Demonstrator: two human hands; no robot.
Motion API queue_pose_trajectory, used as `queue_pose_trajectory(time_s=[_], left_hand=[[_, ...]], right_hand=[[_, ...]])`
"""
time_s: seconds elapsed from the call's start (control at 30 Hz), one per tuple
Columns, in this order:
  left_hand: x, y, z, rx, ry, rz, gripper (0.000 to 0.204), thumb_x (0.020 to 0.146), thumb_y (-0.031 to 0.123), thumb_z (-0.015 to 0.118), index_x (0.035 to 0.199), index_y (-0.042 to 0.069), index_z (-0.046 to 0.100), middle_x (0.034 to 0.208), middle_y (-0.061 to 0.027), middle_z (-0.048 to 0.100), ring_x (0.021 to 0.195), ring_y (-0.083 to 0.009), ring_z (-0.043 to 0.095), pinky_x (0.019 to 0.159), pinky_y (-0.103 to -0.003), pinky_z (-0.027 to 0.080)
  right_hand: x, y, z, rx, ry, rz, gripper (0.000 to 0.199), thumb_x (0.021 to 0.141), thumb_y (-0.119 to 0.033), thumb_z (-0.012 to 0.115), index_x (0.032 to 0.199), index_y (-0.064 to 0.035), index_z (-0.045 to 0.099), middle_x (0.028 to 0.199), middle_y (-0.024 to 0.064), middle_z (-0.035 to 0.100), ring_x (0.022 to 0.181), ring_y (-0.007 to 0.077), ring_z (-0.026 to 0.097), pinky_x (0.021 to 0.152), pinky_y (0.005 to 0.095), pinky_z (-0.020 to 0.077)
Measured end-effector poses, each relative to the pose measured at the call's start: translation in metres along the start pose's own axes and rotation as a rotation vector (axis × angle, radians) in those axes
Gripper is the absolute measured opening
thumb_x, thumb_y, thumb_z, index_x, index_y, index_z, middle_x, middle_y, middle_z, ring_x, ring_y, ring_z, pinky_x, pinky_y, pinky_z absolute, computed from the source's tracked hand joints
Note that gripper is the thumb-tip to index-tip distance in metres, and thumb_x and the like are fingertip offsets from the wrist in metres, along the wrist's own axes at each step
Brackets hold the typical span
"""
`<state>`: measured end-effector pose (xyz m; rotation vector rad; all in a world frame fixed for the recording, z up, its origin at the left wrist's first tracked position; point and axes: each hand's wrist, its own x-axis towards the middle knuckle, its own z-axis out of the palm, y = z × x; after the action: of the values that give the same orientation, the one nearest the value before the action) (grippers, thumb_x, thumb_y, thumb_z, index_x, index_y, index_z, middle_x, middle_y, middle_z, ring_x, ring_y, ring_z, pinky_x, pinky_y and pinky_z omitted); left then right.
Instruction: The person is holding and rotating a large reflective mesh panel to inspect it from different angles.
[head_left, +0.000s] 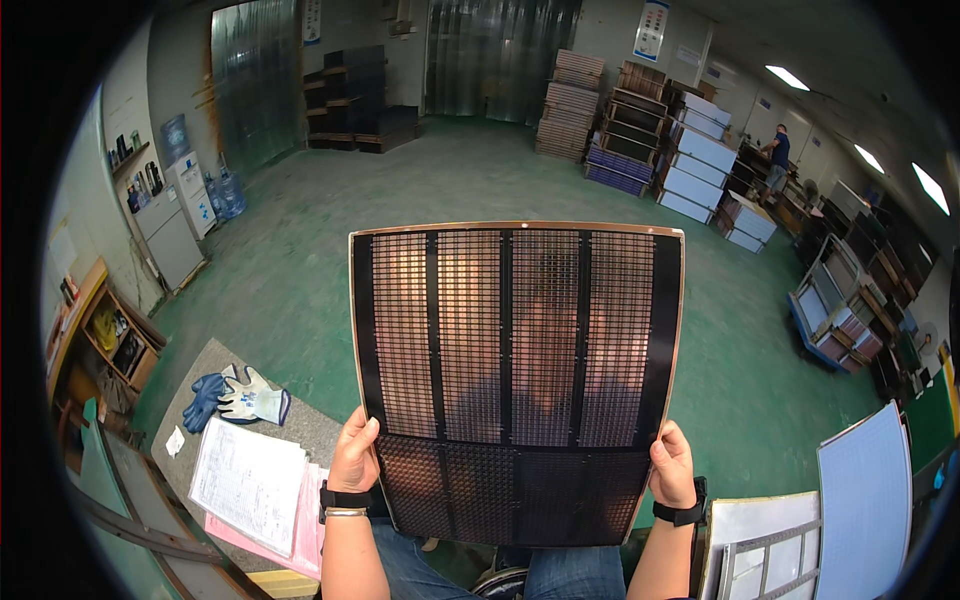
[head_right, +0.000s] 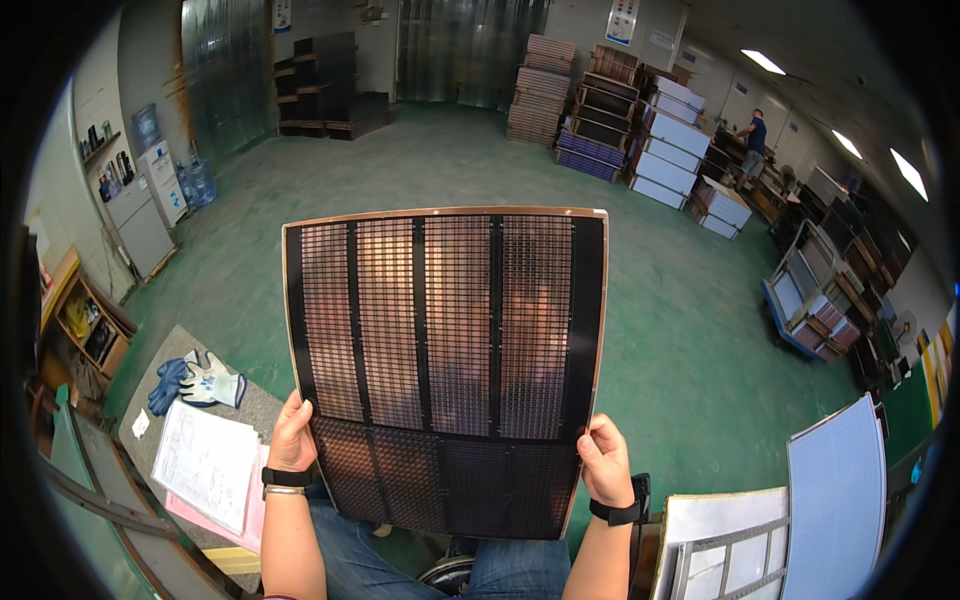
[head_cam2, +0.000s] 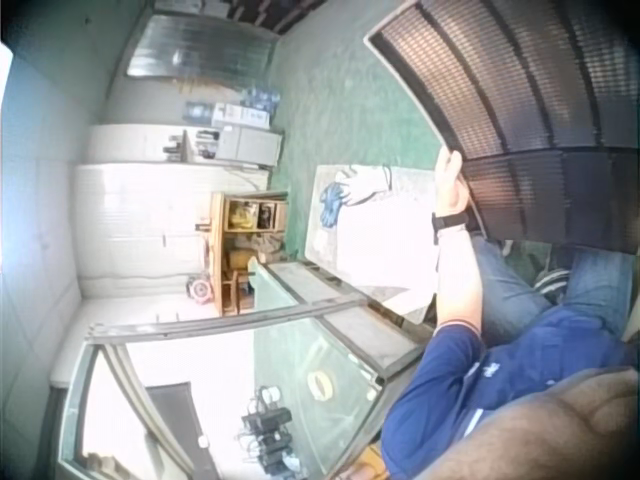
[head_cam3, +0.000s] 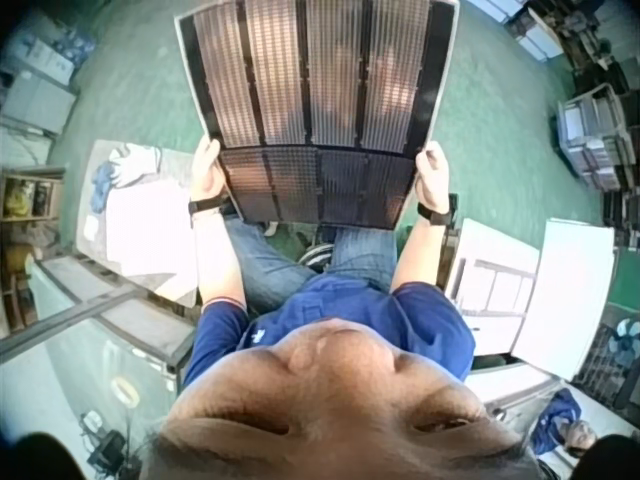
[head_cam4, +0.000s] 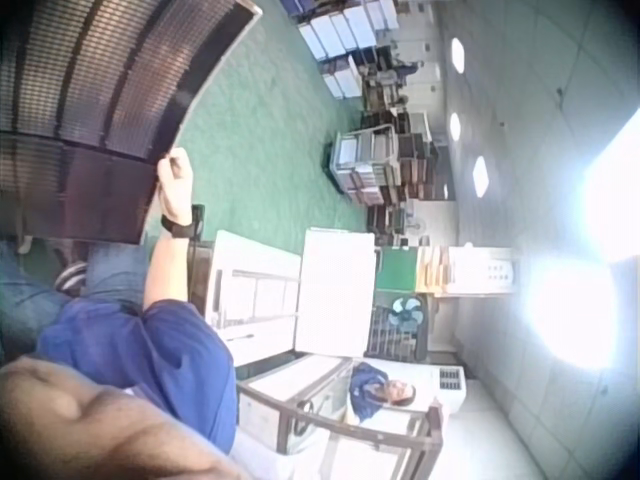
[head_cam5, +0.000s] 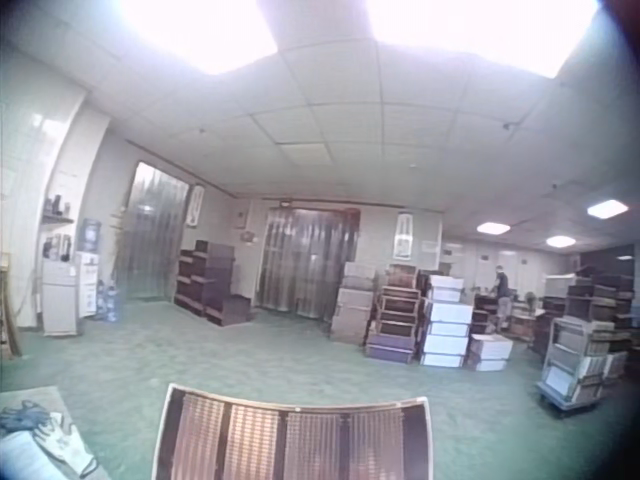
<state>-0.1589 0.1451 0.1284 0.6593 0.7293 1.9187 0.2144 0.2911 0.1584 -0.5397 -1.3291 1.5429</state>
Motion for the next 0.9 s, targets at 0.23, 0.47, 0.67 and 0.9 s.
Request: queue_pose_trajectory(time_s=[0.23, 0.47, 0.67, 0.9], left_hand=[[0.002, -0.004, -0.003, 0.0, 0.011, -0.013, 0.025, 0.089, 0.009, 0.052, 0.113, 0.002, 0.055, 0.111, -0.0072, 0.06, 0.101, -0.0158, 0.057, 0.091, -0.03, 0.044], [0.004, -0.005, 0.0, 0.048, 0.019, -0.027, 0.024, 0.089, 0.01, 0.053, 0.112, 0.002, 0.055, 0.11, -0.0069, 0.061, 0.099, -0.0154, 0.058, 0.089, -0.03, 0.044], [0.003, -0.004, 0.003, 0.047, 0.027, -0.049, 0.023, 0.09, 0.013, 0.052, 0.11, 0.002, 0.053, 0.109, -0.0071, 0.061, 0.097, -0.0151, 0.057, 0.088, -0.029, 0.044], [0.009, -0.013, 0.0, 0.11, 0.125, 0.056, 0.025, 0.095, 0.021, 0.047, 0.112, 0.003, 0.048, 0.105, -0.0049, 0.059, 0.095, -0.0127, 0.056, 0.085, -0.027, 0.045]], right_hand=[[0.003, -0.005, 0.004, -0.043, 0.0, -0.003, 0.017, 0.087, -0.019, 0.062, 0.088, -0.0085, 0.049, 0.071, -0.0076, 0.042, 0.062, 0.0019, 0.035, 0.056, 0.0174, 0.0279], [0.004, -0.005, 0.003, -0.056, -0.008, -0.023, 0.017, 0.087, -0.018, 0.062, 0.087, -0.008, 0.049, 0.07, -0.0077, 0.042, 0.062, 0.0017, 0.035, 0.056, 0.0172, 0.028], [0.003, -0.005, 0.005, -0.083, 0.005, -0.012, 0.016, 0.088, -0.018, 0.061, 0.093, -0.006, 0.051, 0.075, -0.0064, 0.047, 0.065, 0.0023, 0.039, 0.059, 0.0167, 0.0314], [0.008, -0.002, 0.019, -0.024, 0.073, 0.028, 0.03, 0.092, -0.016, 0.053, 0.116, -0.0006, 0.046, 0.106, 0.0075, 0.06, 0.098, 0.0131, 0.056, 0.088, 0.0269, 0.0443]])
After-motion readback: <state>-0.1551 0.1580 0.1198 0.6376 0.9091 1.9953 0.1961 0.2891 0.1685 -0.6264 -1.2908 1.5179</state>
